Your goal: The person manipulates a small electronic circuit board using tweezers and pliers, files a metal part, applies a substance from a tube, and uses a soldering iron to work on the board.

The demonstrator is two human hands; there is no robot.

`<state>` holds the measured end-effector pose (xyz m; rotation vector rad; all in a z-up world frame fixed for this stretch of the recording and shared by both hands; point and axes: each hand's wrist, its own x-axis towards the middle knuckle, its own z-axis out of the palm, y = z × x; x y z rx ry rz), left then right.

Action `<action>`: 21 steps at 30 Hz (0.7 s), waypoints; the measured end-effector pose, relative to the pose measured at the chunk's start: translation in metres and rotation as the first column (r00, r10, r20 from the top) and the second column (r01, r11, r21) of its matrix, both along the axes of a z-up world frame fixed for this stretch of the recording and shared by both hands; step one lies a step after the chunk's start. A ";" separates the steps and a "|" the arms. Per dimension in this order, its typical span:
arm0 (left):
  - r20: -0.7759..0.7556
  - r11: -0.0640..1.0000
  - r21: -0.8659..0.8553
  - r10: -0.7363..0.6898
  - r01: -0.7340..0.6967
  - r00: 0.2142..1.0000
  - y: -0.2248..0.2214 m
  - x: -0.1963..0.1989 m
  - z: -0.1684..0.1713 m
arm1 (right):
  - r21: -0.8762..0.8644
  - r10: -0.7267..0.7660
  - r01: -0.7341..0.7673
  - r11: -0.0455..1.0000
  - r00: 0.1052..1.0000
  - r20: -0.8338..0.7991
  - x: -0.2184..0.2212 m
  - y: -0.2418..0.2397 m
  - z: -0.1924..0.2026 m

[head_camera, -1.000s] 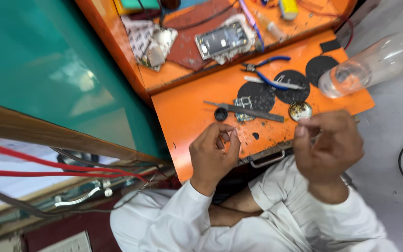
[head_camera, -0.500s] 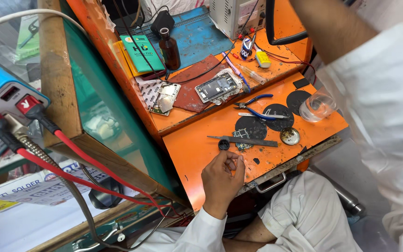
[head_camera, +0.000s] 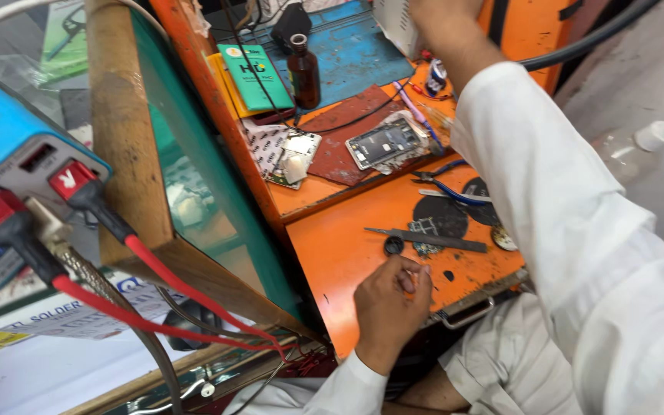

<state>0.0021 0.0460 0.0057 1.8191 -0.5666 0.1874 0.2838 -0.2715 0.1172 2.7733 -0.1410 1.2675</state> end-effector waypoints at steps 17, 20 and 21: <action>-0.089 0.996 0.048 -0.064 0.069 0.994 -0.004 0.000 -0.004 | 0.317 -0.225 0.326 0.891 0.922 -0.316 0.062 -0.042 0.045; -0.076 0.995 0.073 -0.064 0.070 0.995 -0.003 0.000 -0.004 | 0.325 -0.183 0.285 0.902 0.933 -0.311 0.058 -0.025 0.050; -0.073 0.995 0.070 -0.063 0.068 0.995 -0.003 0.001 -0.004 | 0.330 -0.155 0.254 0.909 0.942 -0.298 0.057 -0.017 0.049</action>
